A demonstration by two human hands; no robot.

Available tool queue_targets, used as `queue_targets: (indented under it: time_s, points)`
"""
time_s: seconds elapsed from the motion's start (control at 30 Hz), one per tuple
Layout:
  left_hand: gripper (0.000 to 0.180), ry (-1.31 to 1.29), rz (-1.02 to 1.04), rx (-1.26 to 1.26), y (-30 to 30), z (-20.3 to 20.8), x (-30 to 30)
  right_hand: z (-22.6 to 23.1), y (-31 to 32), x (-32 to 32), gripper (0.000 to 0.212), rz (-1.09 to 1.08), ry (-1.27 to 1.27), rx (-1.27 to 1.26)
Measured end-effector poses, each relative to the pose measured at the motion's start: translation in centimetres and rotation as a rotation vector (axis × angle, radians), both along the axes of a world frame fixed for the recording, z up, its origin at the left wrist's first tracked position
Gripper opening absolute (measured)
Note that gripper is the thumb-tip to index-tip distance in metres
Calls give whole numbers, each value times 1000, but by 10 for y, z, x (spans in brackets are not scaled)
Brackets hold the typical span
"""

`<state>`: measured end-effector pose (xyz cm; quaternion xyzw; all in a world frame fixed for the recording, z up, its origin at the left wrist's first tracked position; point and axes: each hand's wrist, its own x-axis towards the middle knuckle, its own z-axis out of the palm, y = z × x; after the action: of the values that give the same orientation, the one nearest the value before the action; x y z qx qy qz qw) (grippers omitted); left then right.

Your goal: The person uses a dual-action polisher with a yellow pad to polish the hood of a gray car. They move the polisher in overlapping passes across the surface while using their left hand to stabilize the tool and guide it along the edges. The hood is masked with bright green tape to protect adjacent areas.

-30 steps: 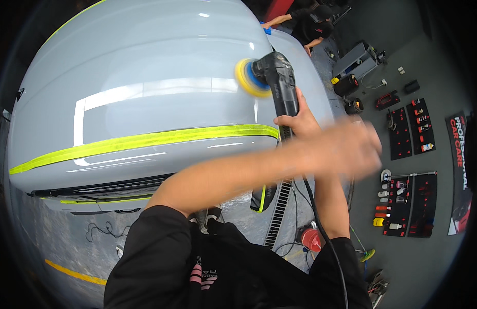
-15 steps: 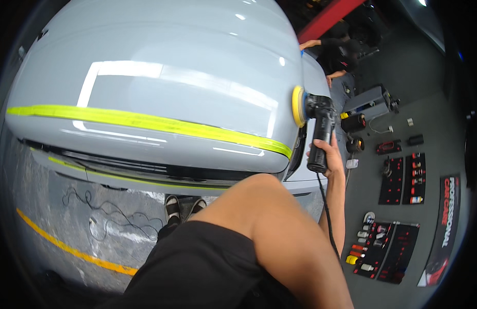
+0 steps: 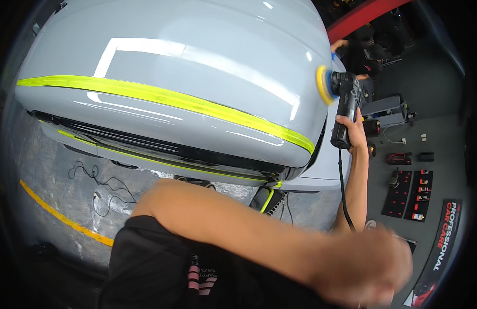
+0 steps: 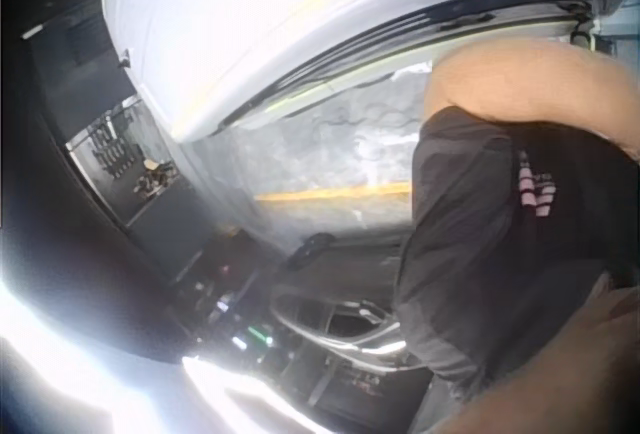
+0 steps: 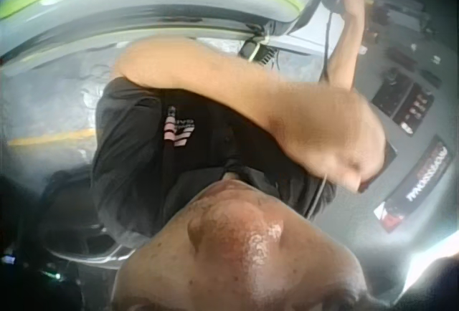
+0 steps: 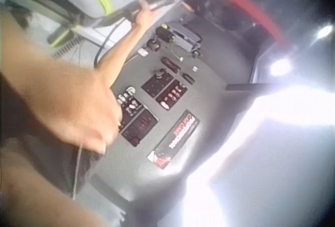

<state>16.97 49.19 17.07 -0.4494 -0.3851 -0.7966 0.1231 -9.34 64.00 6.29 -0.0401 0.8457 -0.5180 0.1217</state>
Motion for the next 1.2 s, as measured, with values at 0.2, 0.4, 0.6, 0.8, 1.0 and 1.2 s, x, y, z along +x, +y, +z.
queue_targets:
  time_s: [0.2, 0.4, 0.6, 0.8, 1.0, 1.2]
  points:
    - [49, -370, 815, -732, -146, -96, -29, 17, -45, 10, 109, 103, 129, 189]
    - [53, -399, 1669, -1236, -329, -160, -63, 19, -94, 9, 117, 166, 232, 244]
    - [67, -791, 1697, -1528, -419, -179, -92, 24, -163, 20, 121, 297, 317, 352]
    - [63, -964, 1639, -1649, -437, -192, -117, 28, -228, 31, 122, 391, 294, 396]
    - [61, -1023, 1644, -1728, -432, -192, -113, 34, -301, 45, 123, 483, 238, 409]
    - [61, -1057, 1639, -1764, -429, -188, -116, 39, -334, 38, 123, 486, 215, 425]
